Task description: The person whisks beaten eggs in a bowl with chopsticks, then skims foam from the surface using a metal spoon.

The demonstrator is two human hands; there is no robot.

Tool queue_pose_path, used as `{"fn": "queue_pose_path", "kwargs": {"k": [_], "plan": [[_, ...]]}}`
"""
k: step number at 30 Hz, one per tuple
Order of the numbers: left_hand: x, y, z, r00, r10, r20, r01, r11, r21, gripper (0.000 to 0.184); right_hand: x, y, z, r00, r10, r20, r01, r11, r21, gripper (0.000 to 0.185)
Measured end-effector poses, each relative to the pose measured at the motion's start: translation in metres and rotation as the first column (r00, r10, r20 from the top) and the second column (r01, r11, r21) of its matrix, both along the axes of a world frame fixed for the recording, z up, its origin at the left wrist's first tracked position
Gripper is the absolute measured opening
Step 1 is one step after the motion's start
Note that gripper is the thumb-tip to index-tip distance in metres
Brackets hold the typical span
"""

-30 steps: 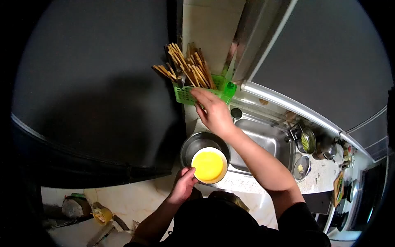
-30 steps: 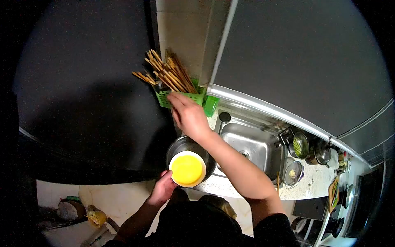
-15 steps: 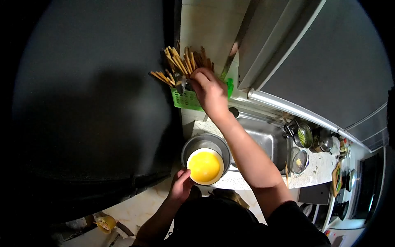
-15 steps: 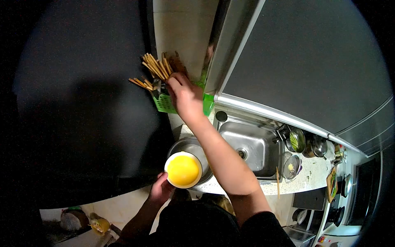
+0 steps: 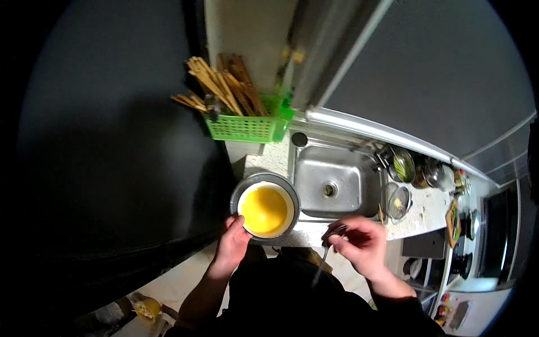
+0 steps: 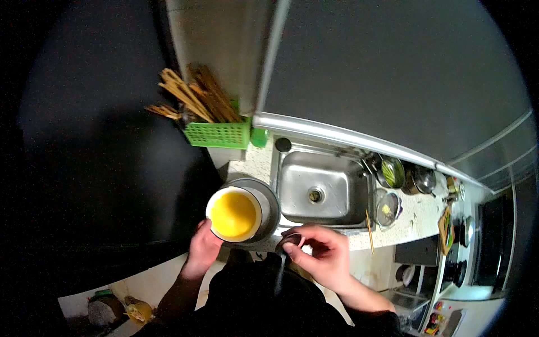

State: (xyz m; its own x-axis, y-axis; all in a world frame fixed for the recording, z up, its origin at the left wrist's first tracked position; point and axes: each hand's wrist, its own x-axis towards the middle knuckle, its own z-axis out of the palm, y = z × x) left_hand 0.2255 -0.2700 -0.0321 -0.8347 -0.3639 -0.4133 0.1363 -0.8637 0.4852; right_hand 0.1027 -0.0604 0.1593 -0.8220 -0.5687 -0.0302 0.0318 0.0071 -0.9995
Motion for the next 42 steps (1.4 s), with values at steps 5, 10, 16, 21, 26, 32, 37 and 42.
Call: {"fn": "queue_pose_path", "kwargs": {"k": [5, 10, 16, 21, 26, 32, 37, 42], "plan": [[-0.027, 0.019, 0.032, 0.995, -0.076, -0.065, 0.075, 0.997, -0.022, 0.037, 0.035, 0.064, -0.064, 0.845, 0.105, 0.525, -0.055, 0.992, -0.110, 0.010], [-0.060, 0.061, 0.057, 0.973, -0.232, -0.019, 0.229, 0.968, -0.105, 0.057, 0.050, 0.112, -0.046, 0.787, 0.344, 0.512, -0.338, 0.935, -0.108, 0.016], [-0.104, 0.148, 0.085, 0.923, -0.370, -0.104, 0.349, 0.920, -0.181, 0.057, -0.011, 0.214, -0.028, 0.989, -0.007, -0.149, 0.052, 0.952, 0.300, 0.024], [-0.139, 0.235, 0.100, 0.919, -0.390, -0.053, 0.371, 0.903, -0.216, 0.059, -0.068, 0.327, 0.017, 0.844, 0.026, -0.536, 0.250, 0.864, 0.436, 0.034], [-0.165, 0.313, 0.106, 0.873, -0.453, -0.181, 0.441, 0.891, -0.105, 0.061, -0.107, 0.408, 0.033, 0.913, -0.382, -0.139, 0.404, 0.894, 0.196, 0.007], [-0.189, 0.365, 0.107, 0.847, -0.509, -0.156, 0.503, 0.861, -0.078, 0.061, -0.132, 0.495, 0.024, 0.971, 0.050, 0.232, 0.017, 0.961, -0.277, 0.077], [-0.208, 0.382, 0.128, 0.774, -0.605, -0.187, 0.584, 0.796, -0.160, 0.064, -0.108, 0.502, 0.021, 0.910, -0.361, -0.203, 0.387, 0.917, 0.103, 0.071], [-0.216, 0.385, 0.140, 0.741, -0.636, -0.213, 0.611, 0.772, -0.176, 0.067, -0.097, 0.490, 0.034, 0.568, -0.539, -0.622, 0.704, 0.710, 0.028, 0.023]]}}
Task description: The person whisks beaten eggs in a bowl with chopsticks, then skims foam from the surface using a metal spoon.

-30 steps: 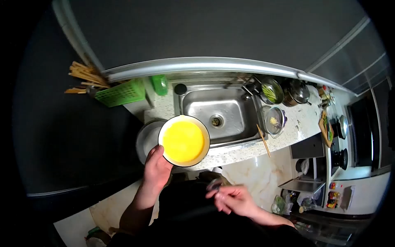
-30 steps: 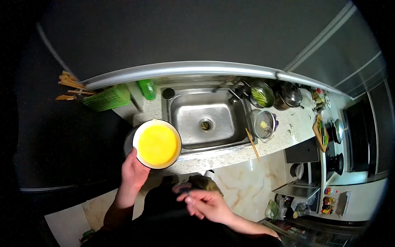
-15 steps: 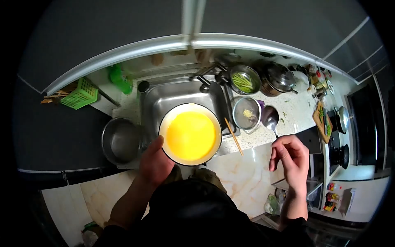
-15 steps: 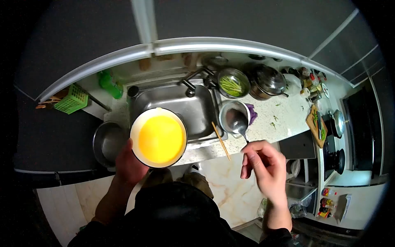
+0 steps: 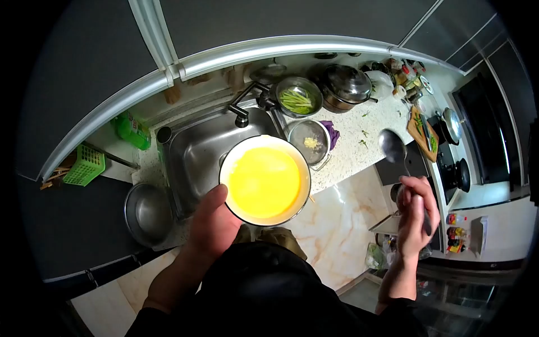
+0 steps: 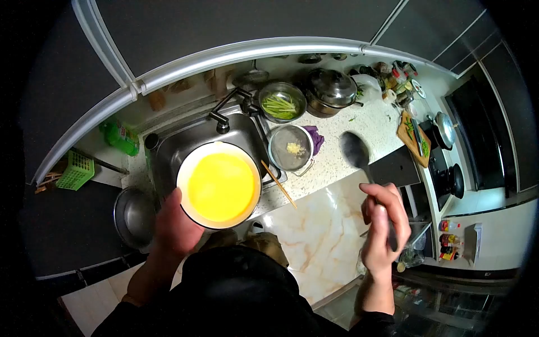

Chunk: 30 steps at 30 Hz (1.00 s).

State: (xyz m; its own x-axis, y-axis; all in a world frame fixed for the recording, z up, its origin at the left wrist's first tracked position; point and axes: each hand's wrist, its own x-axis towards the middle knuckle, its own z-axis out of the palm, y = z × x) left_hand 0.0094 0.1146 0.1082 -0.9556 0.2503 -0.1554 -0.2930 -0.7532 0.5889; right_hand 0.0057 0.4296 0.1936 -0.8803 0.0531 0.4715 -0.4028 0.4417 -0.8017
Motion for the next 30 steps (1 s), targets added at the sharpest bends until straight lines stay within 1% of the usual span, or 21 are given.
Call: {"fn": "queue_pose_path", "kwargs": {"k": [1, 3, 5, 6, 7, 8, 9, 10, 11, 13, 14, 15, 17, 18, 19, 21, 22, 26, 28, 30], "plan": [[0.000, -0.003, 0.001, 1.000, -0.012, 0.019, 0.012, 1.000, -0.016, 0.066, 0.001, -0.002, 0.004, 0.997, 0.066, -0.036, -0.067, 0.997, -0.034, 0.031], [0.000, -0.009, 0.001, 0.999, -0.030, 0.045, 0.032, 0.999, -0.032, 0.065, 0.009, -0.011, 0.002, 0.994, 0.067, -0.089, -0.070, 0.997, -0.026, 0.033], [0.001, -0.015, 0.001, 0.997, -0.081, -0.002, 0.081, 0.993, -0.090, 0.066, 0.021, -0.033, -0.007, 0.992, 0.060, -0.112, -0.077, 0.986, -0.147, 0.031], [0.002, -0.018, 0.002, 0.996, -0.088, 0.005, 0.088, 0.992, -0.089, 0.066, 0.025, -0.053, -0.008, 0.989, 0.031, -0.141, -0.071, 0.954, -0.290, 0.024], [0.004, -0.019, 0.004, 0.997, -0.049, 0.064, 0.052, 0.997, -0.057, 0.068, 0.028, -0.064, -0.006, 0.987, 0.101, -0.122, -0.137, 0.931, -0.339, 0.016], [0.007, -0.021, 0.005, 0.992, -0.011, 0.125, 0.015, 1.000, -0.028, 0.071, 0.029, -0.069, -0.008, 0.980, 0.142, -0.136, -0.173, 0.952, -0.252, 0.015], [0.008, -0.024, 0.004, 0.991, -0.016, 0.130, 0.020, 0.999, -0.029, 0.071, 0.029, -0.074, -0.009, 0.972, 0.186, -0.146, -0.209, 0.964, -0.164, 0.014], [0.010, -0.026, 0.004, 0.991, -0.010, 0.136, 0.016, 0.999, -0.040, 0.071, 0.029, -0.077, -0.010, 0.965, 0.226, -0.133, -0.242, 0.963, -0.119, 0.013], [0.012, -0.029, 0.003, 0.990, -0.002, 0.142, 0.010, 0.999, -0.051, 0.071, 0.029, -0.086, -0.014, 0.970, 0.192, -0.152, -0.205, 0.976, -0.075, 0.018], [0.016, -0.035, 0.006, 0.988, -0.015, 0.151, 0.023, 0.998, -0.053, 0.072, 0.028, -0.101, -0.018, 0.964, 0.196, -0.181, -0.210, 0.976, -0.060, 0.028], [0.018, -0.038, 0.006, 0.987, -0.026, 0.159, 0.035, 0.998, -0.054, 0.074, 0.028, -0.102, -0.019, 0.958, 0.232, -0.169, -0.231, 0.973, 0.025, 0.034], [0.020, -0.041, 0.006, 0.986, -0.025, 0.162, 0.035, 0.998, -0.054, 0.074, 0.027, -0.103, -0.018, 0.958, 0.232, -0.166, -0.232, 0.973, 0.023, 0.034], [0.023, -0.045, 0.005, 0.978, -0.019, 0.209, 0.039, 0.995, -0.092, 0.077, 0.024, -0.106, -0.017, 0.930, 0.287, -0.228, -0.246, 0.950, 0.191, 0.030], [0.025, -0.047, 0.006, 0.977, -0.018, 0.211, 0.038, 0.995, -0.092, 0.077, 0.024, -0.107, -0.018, 0.920, 0.285, -0.269, -0.229, 0.948, 0.219, 0.026], [0.026, -0.047, 0.006, 0.976, -0.008, 0.216, 0.027, 0.996, -0.085, 0.079, 0.024, -0.108, -0.017, 0.920, 0.286, -0.268, -0.231, 0.948, 0.219, 0.026], [0.029, -0.049, 0.008, 0.975, 0.004, 0.222, 0.014, 0.997, -0.078, 0.080, 0.023, -0.110, -0.016, 0.908, 0.320, -0.271, -0.244, 0.929, 0.279, 0.022], [0.030, -0.050, 0.010, 0.975, 0.008, 0.223, 0.009, 0.997, -0.078, 0.080, 0.023, -0.111, -0.018, 0.907, 0.320, -0.273, -0.248, 0.931, 0.269, 0.019], [0.033, -0.054, 0.010, 0.975, -0.014, 0.221, 0.035, 0.995, -0.091, 0.081, 0.026, -0.113, -0.019, 0.911, 0.318, -0.262, -0.239, 0.925, 0.295, 0.018], [0.033, -0.054, 0.014, 0.976, -0.011, 0.219, 0.035, 0.994, -0.106, 0.081, 0.025, -0.114, -0.021, 0.904, 0.325, -0.278, -0.216, 0.908, 0.360, 0.018], [0.032, -0.054, 0.015, 0.976, -0.009, 0.217, 0.036, 0.992, -0.122, 0.080, 0.024, -0.115, -0.024, 0.901, 0.333, -0.277, -0.225, 0.907, 0.356, 0.018]]}}
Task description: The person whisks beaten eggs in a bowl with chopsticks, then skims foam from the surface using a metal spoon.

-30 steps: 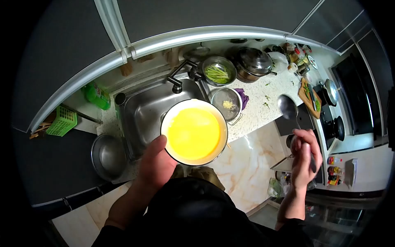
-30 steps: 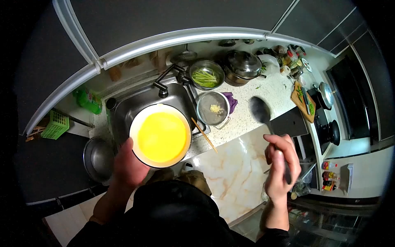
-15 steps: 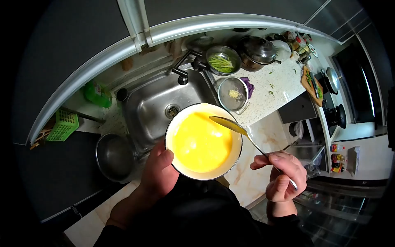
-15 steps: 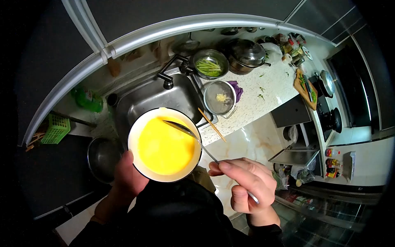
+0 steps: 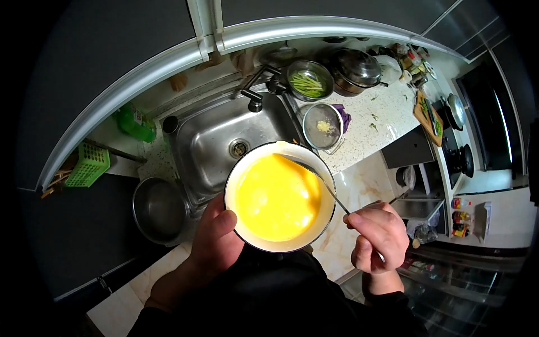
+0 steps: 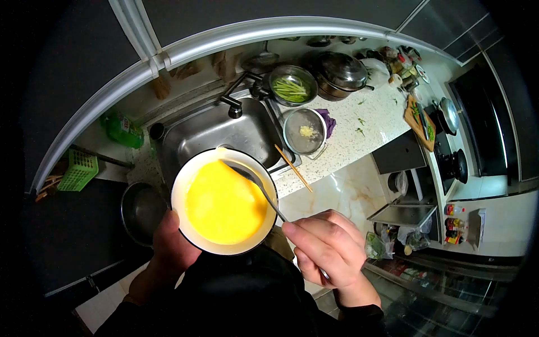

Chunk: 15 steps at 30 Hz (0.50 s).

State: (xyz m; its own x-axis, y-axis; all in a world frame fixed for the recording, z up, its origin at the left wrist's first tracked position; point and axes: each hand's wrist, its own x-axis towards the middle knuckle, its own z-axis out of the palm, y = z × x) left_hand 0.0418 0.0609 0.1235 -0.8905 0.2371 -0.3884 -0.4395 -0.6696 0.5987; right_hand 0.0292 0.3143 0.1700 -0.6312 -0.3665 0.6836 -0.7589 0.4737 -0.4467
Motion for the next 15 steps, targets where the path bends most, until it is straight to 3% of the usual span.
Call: {"fn": "queue_pose_path", "kwargs": {"k": [5, 15], "plan": [[0.001, 0.001, -0.004, 0.999, 0.028, 0.023, -0.030, 0.997, 0.064, 0.079, 0.002, -0.001, -0.002, 0.999, 0.044, 0.025, -0.043, 0.999, -0.011, 0.019], [-0.001, 0.000, -0.003, 0.999, 0.035, -0.008, -0.035, 0.999, 0.030, 0.080, 0.017, 0.004, 0.011, 0.950, 0.259, 0.172, -0.254, 0.966, -0.051, 0.020]]}}
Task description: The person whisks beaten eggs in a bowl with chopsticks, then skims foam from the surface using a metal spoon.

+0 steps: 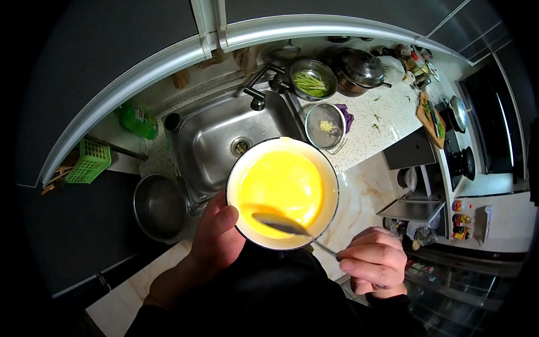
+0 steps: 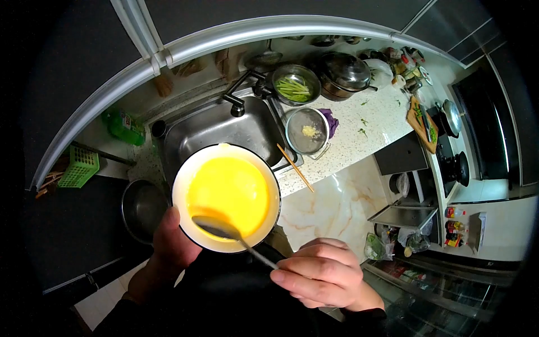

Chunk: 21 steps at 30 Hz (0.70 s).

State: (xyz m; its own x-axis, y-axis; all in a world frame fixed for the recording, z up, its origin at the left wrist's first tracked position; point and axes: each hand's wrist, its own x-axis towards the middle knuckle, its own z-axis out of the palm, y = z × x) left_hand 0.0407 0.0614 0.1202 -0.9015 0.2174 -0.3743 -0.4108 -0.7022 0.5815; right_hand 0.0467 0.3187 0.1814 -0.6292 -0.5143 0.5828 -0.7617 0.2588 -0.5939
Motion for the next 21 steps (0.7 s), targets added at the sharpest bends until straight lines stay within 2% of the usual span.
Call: {"fn": "queue_pose_path", "kwargs": {"k": [2, 5, 6, 8, 21], "plan": [[0.000, -0.001, -0.002, 1.000, -0.019, 0.012, 0.020, 1.000, -0.018, 0.081, -0.001, 0.001, 0.000, 0.998, -0.061, -0.019, 0.061, 0.998, -0.007, 0.018], [0.000, 0.002, -0.003, 1.000, -0.012, 0.002, 0.012, 0.999, 0.037, 0.081, -0.013, -0.003, -0.005, 0.958, -0.235, -0.164, 0.241, 0.970, 0.017, 0.022], [0.000, 0.002, -0.002, 1.000, -0.012, 0.002, 0.012, 0.999, 0.036, 0.081, -0.016, -0.004, -0.004, 0.958, -0.235, -0.164, 0.241, 0.970, 0.016, 0.022], [-0.001, 0.003, 0.001, 1.000, -0.013, -0.011, 0.013, 1.000, 0.012, 0.081, -0.022, -0.005, 0.000, 0.933, -0.260, -0.250, 0.299, 0.946, 0.130, 0.026], [-0.002, 0.003, -0.004, 1.000, -0.017, -0.021, 0.018, 0.999, 0.048, 0.079, -0.022, -0.008, -0.008, 0.986, -0.140, -0.093, 0.149, 0.984, 0.097, 0.026]]}}
